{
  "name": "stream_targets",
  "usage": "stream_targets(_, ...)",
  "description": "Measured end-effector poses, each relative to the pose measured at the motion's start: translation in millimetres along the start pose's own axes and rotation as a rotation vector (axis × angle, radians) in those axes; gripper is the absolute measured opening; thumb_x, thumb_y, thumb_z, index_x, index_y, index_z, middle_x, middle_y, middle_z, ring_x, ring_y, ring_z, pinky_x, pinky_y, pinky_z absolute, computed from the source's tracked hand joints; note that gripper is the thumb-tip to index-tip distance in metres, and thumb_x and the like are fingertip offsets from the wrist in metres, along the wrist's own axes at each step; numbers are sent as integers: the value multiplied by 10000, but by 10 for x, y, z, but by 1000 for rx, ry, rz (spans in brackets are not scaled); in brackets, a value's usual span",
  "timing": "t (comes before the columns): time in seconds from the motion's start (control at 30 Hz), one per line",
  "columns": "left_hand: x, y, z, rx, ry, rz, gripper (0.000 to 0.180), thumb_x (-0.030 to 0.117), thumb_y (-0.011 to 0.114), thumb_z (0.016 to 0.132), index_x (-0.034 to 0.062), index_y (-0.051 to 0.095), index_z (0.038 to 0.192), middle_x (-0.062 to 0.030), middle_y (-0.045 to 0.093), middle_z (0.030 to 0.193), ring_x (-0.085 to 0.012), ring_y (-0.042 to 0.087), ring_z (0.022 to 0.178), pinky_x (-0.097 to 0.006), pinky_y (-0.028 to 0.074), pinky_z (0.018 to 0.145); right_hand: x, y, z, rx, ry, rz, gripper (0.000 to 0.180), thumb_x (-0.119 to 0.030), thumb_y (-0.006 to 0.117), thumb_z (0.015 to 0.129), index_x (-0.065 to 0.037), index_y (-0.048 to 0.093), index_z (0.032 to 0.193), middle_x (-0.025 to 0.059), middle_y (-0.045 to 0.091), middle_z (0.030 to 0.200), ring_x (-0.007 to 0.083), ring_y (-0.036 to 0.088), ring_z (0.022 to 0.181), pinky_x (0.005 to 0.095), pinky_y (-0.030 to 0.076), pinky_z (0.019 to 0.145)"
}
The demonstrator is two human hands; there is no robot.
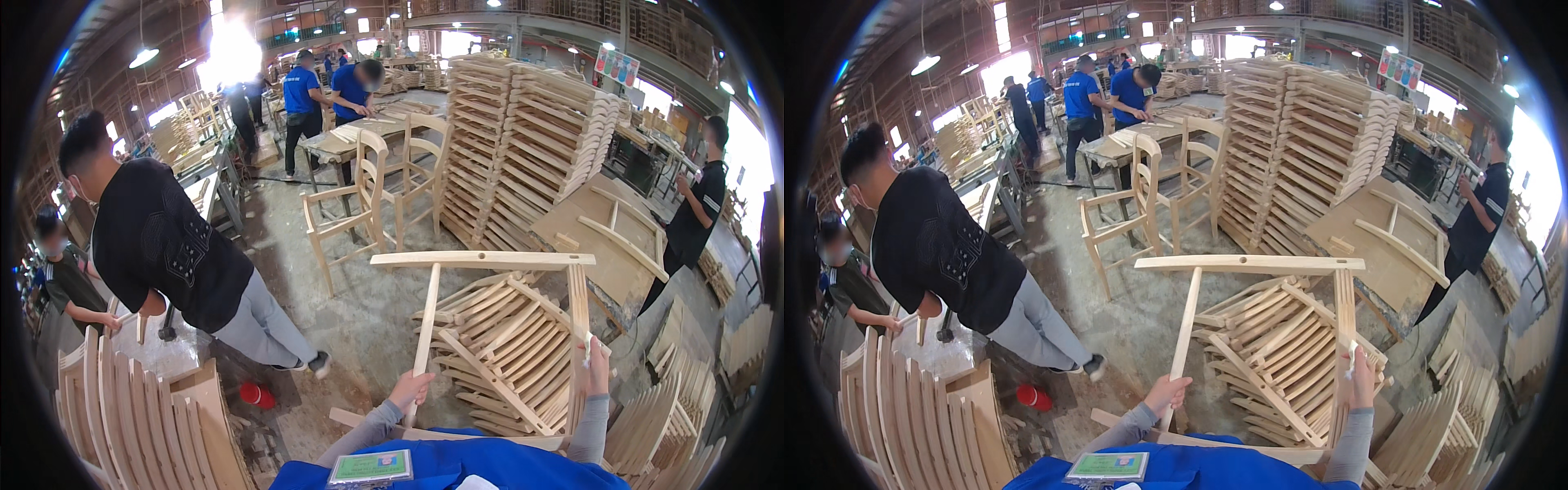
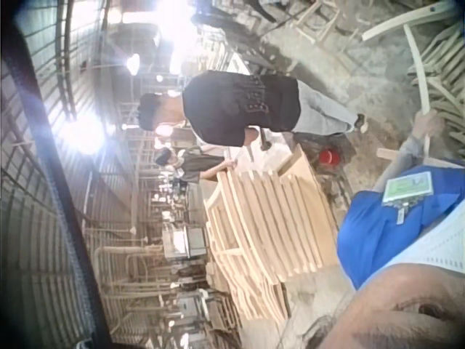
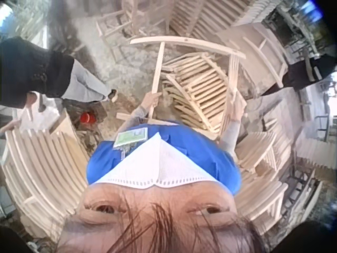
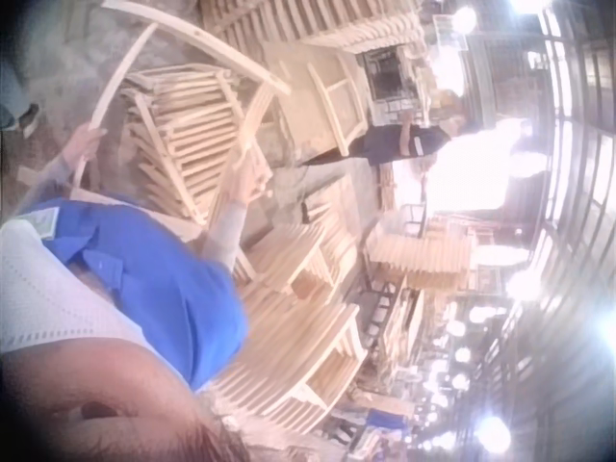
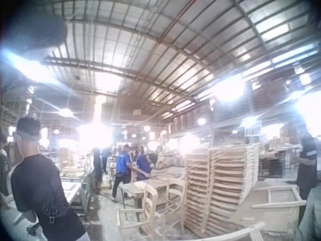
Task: The person puts on gloves, picks up a wooden chair frame, and applies a finish to it using a brush. They dip the brush into a container of finish and coat the chair frame, then place it on a stack of other frames.
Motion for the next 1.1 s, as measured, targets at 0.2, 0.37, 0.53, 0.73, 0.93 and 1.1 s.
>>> stream_targets(0.2,29,-290,-212,69,43,-62,182,172,589,844,89,446,766,50,380,517,-50,345,375,-229,295,332,-199,410,-9,-95,19,-28,381,-374,489,901,-31,648,849,-26,582,868,61,469,746,203,351,640)
stream_targets(0.37,80,-467,-354,99,100,-79,192,177,594,841,94,443,755,53,369,503,-50,342,373,-231,293,332,-156,646,25,-185,-26,15,386,-375,481,904,-26,642,871,-8,585,908,89,497,829,227,376,729)
stream_targets(0.53,67,-619,-439,148,100,-114,195,191,606,834,94,457,754,51,355,498,-51,328,374,-230,282,336,-164,898,60,-236,11,26,384,-379,484,902,-27,635,875,-1,585,923,100,505,861,239,378,766)
stream_targets(0.73,70,-754,-524,220,159,-58,178,193,606,834,79,483,772,51,353,494,-55,326,370,-231,283,335,-216,1140,9,-272,17,18,377,-383,485,902,-41,639,864,-7,580,889,86,495,798,230,378,708)
stream_targets(0.93,111,-792,-520,218,152,-68,195,185,594,842,96,459,735,52,372,498,-51,333,363,-235,281,329,-150,1226,38,-268,9,65,378,-371,481,907,-34,640,848,-1,581,862,87,492,779,235,382,698)
stream_targets(1.1,164,-766,-498,217,140,-84,215,185,583,851,116,434,713,57,375,502,-49,331,365,-232,277,328,-112,1223,57,-266,3,119,383,-370,480,909,-27,636,845,11,579,859,101,503,797,240,387,714)
Point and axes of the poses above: each hand's wrist, its own z-axis towards the middle knuckle, its own y-axis out of the palm, x = y × z, the point moved 1 cm from there along z, towards the middle knuckle
